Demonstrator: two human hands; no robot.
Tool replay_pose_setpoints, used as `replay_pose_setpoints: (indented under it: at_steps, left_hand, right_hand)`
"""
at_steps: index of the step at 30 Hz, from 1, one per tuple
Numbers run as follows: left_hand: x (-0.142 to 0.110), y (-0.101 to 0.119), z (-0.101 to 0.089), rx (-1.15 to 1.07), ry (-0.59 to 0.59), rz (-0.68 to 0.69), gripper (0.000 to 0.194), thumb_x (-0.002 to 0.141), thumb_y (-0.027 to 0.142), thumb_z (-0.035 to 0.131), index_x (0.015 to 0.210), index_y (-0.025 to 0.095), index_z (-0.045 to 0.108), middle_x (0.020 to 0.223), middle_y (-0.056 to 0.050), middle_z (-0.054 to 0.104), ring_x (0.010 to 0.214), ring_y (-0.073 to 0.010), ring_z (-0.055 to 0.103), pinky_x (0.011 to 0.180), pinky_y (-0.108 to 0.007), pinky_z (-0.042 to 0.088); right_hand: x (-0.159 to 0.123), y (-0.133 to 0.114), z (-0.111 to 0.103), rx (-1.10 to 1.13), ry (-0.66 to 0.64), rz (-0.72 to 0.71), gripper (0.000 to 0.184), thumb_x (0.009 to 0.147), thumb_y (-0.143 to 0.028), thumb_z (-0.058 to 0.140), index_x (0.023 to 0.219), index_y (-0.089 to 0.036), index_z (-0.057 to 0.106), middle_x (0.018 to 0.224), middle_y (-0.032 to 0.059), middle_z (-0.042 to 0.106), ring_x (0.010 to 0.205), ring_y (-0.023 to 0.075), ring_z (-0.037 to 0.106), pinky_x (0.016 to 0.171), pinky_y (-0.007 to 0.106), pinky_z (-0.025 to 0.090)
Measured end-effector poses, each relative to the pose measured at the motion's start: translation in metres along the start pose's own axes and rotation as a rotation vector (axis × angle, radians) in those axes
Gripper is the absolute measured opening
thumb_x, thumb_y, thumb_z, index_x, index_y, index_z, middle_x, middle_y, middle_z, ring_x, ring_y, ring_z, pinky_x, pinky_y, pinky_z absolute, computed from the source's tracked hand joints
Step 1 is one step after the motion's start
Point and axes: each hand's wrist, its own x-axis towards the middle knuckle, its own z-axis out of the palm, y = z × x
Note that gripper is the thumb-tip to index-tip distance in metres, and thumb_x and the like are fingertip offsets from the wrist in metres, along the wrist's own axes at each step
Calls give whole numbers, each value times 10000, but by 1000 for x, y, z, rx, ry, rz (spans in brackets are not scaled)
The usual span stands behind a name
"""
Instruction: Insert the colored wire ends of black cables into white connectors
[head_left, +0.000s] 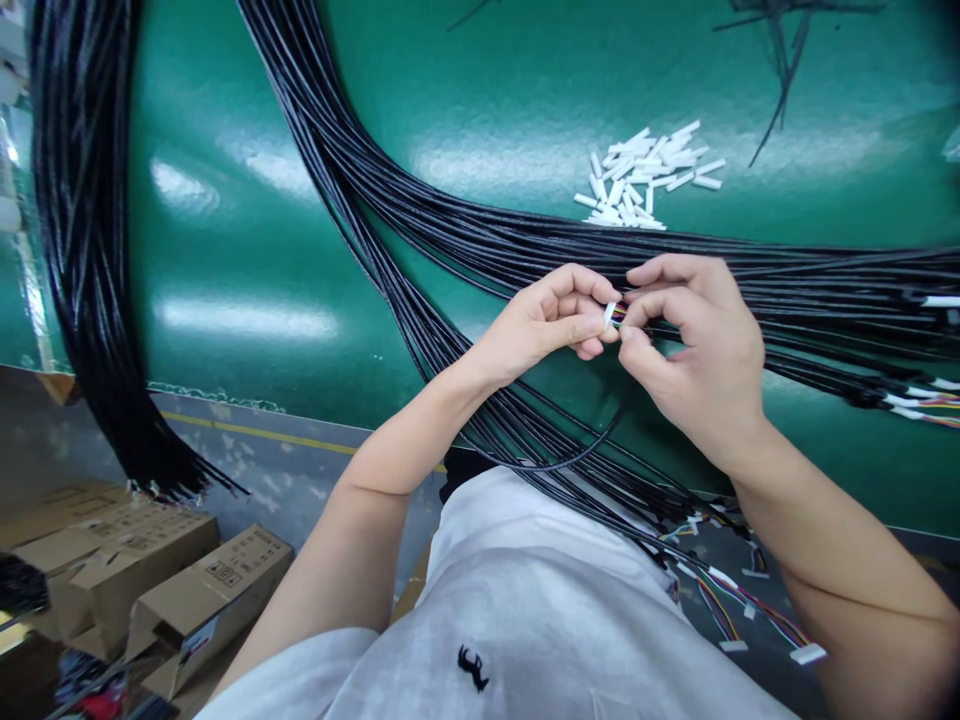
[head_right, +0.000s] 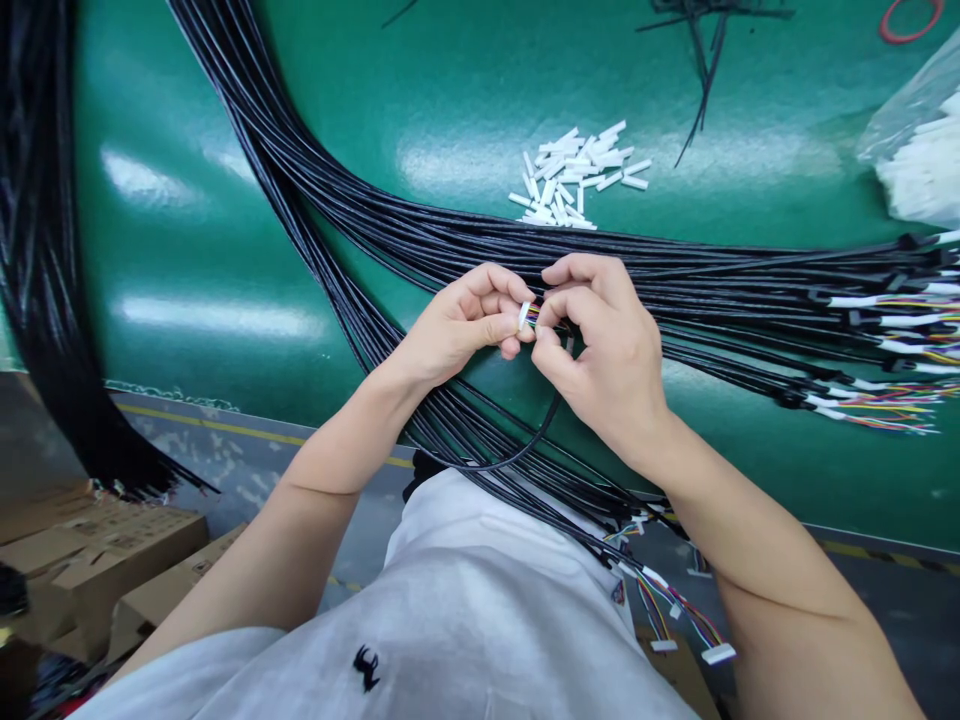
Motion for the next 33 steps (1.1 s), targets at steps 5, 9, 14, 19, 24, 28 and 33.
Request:
replay_pose_setpoints:
  at_steps: [5, 9, 14, 19, 24, 28, 33]
  left_hand:
    - [-1, 2, 0, -2, -43, 8, 520, 750, 475, 926, 1029, 190, 592, 797, 30, 739, 661, -59, 686, 631, -184, 554]
    - [-1, 0, -1, -8, -54, -1, 538, 754, 492, 920, 1036, 191, 575, 782, 34, 728, 632, -53, 667, 608, -181, 538]
    - [1, -2, -1, 8, -51, -18, 576, 740, 546, 915, 1044, 194, 575, 783, 28, 706, 664, -75, 679, 623, -209, 545]
    - [0, -3, 3, 25, -42, -23, 562, 738, 545, 916, 1007, 200, 562, 784, 44, 688, 645, -67, 671, 644, -219, 560]
    - [2, -3, 4, -33, -47, 16, 541, 729, 508, 933, 987, 200, 570, 772, 33, 695, 719, -84, 697, 621, -201, 556]
    - [3, -7, 1, -43, -50, -7, 560, 718, 529, 936, 1009, 206, 583, 773, 36, 706, 663, -69, 671, 618, -203, 559]
    - [3, -9, -1, -78, -68, 15, 538, 732, 481, 939, 1014, 200, 577, 777, 40, 717, 646, -54, 661, 624, -189, 556]
  right_hand:
    - [1, 0, -1, -3, -4, 4, 185, 850, -105, 667, 830, -280, 614, 1173, 74, 729, 1058, 307, 755, 812, 482, 615]
    - [1, 1, -2, -14, -18, -10, 202, 826, -96, 675, 837, -286, 608, 1170, 64, 730, 1030, 294, 758, 766, 460, 613]
    - [0, 1, -1, -18, -19, -29, 208, 837, -94, 673, 838, -290, 601, 1165, 62, 732, 1053, 286, 756, 809, 469, 624]
    - [0, -1, 1, 7, -10, -54, 171, 842, -112, 685, 840, -267, 612, 1147, 74, 729, 1046, 268, 753, 806, 437, 628]
    - [2, -3, -3, -17, -19, -46, 176, 853, -108, 667, 846, -276, 615, 1170, 82, 726, 1059, 288, 752, 803, 455, 620]
    - [1, -2, -3, -10, -5, -83, 195, 849, -103, 664, 857, -291, 610, 1141, 70, 729, 1050, 284, 749, 805, 459, 627]
    - [0, -3, 1, -11, 4, -87, 190, 848, -103, 660, 845, -289, 621, 1121, 68, 732, 1029, 266, 744, 805, 434, 620]
